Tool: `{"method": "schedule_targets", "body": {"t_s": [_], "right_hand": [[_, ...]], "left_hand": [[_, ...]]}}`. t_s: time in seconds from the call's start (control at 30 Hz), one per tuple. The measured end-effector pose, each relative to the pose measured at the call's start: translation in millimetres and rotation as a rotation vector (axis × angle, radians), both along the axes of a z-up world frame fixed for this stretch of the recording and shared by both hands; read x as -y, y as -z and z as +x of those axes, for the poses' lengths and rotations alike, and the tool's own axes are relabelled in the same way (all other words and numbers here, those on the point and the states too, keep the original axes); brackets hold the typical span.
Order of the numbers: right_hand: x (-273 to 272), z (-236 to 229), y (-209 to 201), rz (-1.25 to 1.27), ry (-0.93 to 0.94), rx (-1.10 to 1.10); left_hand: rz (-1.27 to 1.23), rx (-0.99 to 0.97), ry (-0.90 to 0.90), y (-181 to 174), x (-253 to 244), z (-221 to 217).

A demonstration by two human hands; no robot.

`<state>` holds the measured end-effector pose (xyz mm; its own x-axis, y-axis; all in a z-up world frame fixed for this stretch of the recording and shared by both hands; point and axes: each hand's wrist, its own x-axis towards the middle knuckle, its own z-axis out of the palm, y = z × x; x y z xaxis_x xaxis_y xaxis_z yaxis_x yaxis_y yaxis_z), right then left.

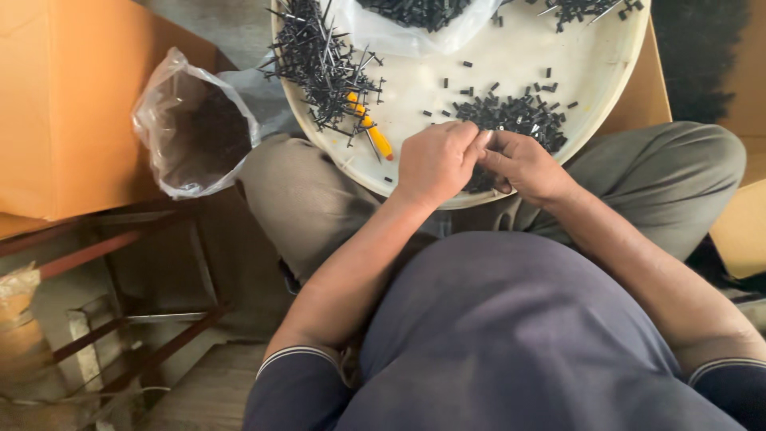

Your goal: The person sits cross-legged with a basin on their lap and repeatedly picks up nails and small black plastic sleeves, inserting the sleeves onto the nails. The assembled fasteners are placed into a nearby cardboard box.

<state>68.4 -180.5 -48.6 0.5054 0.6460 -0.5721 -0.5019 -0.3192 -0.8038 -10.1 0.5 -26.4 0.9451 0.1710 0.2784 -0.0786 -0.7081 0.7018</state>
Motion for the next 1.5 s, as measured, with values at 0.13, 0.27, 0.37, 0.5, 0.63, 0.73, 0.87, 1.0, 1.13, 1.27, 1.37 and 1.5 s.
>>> {"method": "schedule_targets", "body": {"t_s": [0.13,0.27,0.37,0.5,0.63,0.73,0.87,1.0,1.13,1.27,1.37,1.5], "right_hand": [[-5.6,-3.2,-7.3,-0.119,-0.144,0.63],[-9.0,-7.2,-20.4,-0.01,-0.208,1.289],[1.8,5.8,-20.5,-0.006,-0.117,1.099],[17.7,21.4,-5.7,-0.236,0.212,0.446],[36.7,41.4,-19.1,-0.17,0.09,0.975],[38.5,49.9,-29.2,-0.16,-0.058,1.353],[39.4,79.7,-31.1,-0.487,0.058,1.174],[43.0,117.3,-30.9,-0.525,0.302,1.185],[35.9,147.0,-32.5,-0.564,0.287,1.278],[40.3,156.9,-26.8,-0.687,0.129,1.394],[40.3,140.7,-19.2,-0.615,0.201,1.28],[43.2,89.0,-20.7,-0.396,0.28,1.022]], "left_hand": [[-0.049,-0.181,-0.097,13.5,4.1,1.8],[-0.221,-0.084,-0.327,13.8,-11.5,10.2],[-0.208,-0.249,-0.484,11.3,-48.3,7.0],[0.271,-0.359,-0.535,2.0,-86.3,-23.1],[0.397,-0.327,-0.5,-33.6,-80.7,-14.7],[0.445,-0.268,-0.547,-49.3,-73.7,-8.1],[0.247,-0.073,-0.39,-34.6,-60.9,-8.1],[-0.106,-0.159,-0.157,-14.5,-38.5,1.9],[-0.088,-0.217,-0.078,-7.9,-26.9,11.9],[-0.091,-0.255,-0.047,-2.4,-22.6,14.5],[-0.125,-0.253,-0.046,3.6,-24.2,9.8],[-0.34,-0.268,-0.022,10.5,-23.0,9.6]]}}
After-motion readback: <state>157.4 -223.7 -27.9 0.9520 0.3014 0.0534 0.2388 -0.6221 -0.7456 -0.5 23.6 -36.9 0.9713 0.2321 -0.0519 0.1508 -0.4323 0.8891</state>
